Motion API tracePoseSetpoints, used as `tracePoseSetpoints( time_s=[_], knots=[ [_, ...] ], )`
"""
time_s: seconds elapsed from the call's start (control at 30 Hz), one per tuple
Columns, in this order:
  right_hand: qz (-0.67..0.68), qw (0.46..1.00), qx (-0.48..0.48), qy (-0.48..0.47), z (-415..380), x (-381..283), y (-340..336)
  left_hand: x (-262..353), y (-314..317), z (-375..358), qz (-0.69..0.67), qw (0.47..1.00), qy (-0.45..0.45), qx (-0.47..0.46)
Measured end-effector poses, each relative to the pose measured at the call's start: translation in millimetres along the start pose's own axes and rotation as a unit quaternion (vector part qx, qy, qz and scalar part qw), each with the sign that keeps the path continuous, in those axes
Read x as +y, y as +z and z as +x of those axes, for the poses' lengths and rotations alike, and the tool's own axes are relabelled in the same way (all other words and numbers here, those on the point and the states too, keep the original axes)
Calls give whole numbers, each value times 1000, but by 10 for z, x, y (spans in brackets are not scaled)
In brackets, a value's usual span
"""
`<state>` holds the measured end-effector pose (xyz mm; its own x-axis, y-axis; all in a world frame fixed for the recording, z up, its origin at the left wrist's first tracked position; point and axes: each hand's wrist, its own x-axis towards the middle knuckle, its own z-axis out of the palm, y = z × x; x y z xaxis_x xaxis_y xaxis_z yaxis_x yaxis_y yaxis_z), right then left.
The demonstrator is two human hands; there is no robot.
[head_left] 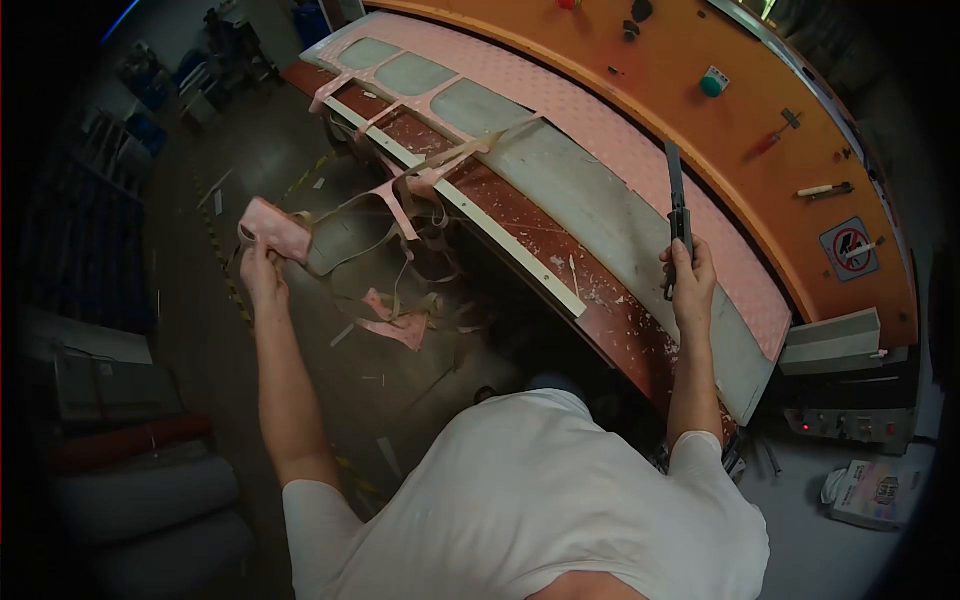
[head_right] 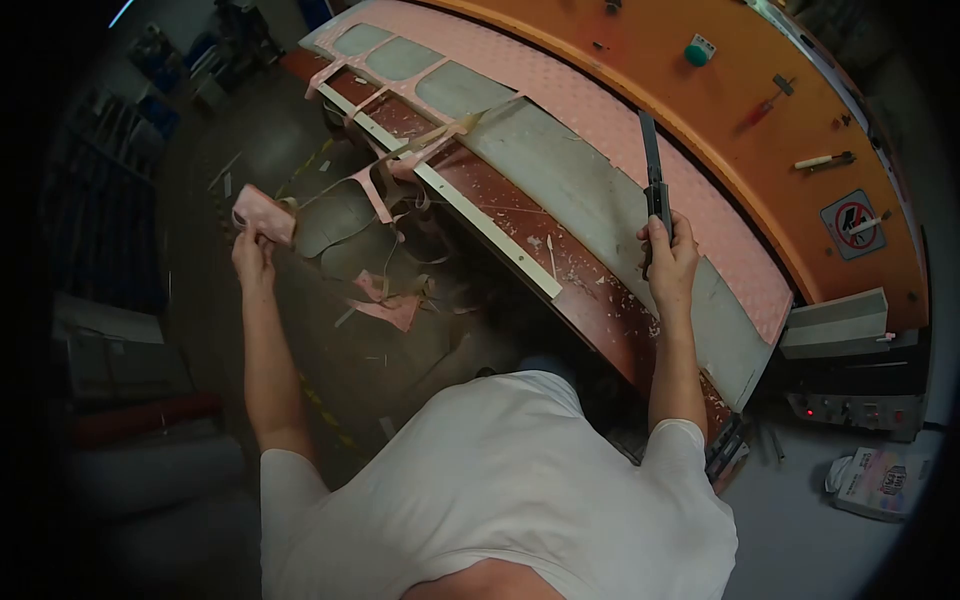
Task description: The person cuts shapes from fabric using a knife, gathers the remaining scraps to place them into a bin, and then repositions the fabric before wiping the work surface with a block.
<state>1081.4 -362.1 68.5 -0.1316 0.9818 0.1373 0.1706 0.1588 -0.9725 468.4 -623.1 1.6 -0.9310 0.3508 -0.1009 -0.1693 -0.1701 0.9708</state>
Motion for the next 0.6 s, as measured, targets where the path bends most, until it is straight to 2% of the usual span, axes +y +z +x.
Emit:
tracePoseSetpoints(
  time_s=[0.03, 0.1, 0.13, 0.2, 0.27, 0.33, 0.37, 0.4, 0.47, 0.6],
  knots=[
    [-2, 1000, -10, -4, -13, -47, 48, -118, -52, 88, 102, 992, -63, 35],
    [-8, 1000, -24, -9, -39, -151, 155, -212, 173, 229, 229, 967, 54, 101],
    [-14, 1000, -25, -6, -29, -193, 220, -296, 481, 199, 250, 943, 179, 126],
    [-31, 999, -36, 0, 59, -270, 371, -310, 1183, -156, 270, 910, 313, 43],
    [-31, 998, -56, 2, 232, -301, 550, -181, 1931, -501, 277, 882, 344, -167],
    [-27, 997, -70, 5, 420, -282, 755, -183, 2588, -800, 298, 826, 390, -277],
    [-26, 997, -74, 7, 530, -269, 849, -258, 2855, -846, 312, 793, 425, -304],
    [-26, 997, -77, 12, 626, -263, 927, -356, 3104, -852, 321, 792, 402, -330],
    [-75, 994, -71, 23, 836, -296, 1095, -523, 3501, -834, 381, 753, 429, -322],
    [-215, 973, -73, 31, 1222, -205, 1403, -610, 3927, -674, 493, 655, 435, -372]
  ],
)
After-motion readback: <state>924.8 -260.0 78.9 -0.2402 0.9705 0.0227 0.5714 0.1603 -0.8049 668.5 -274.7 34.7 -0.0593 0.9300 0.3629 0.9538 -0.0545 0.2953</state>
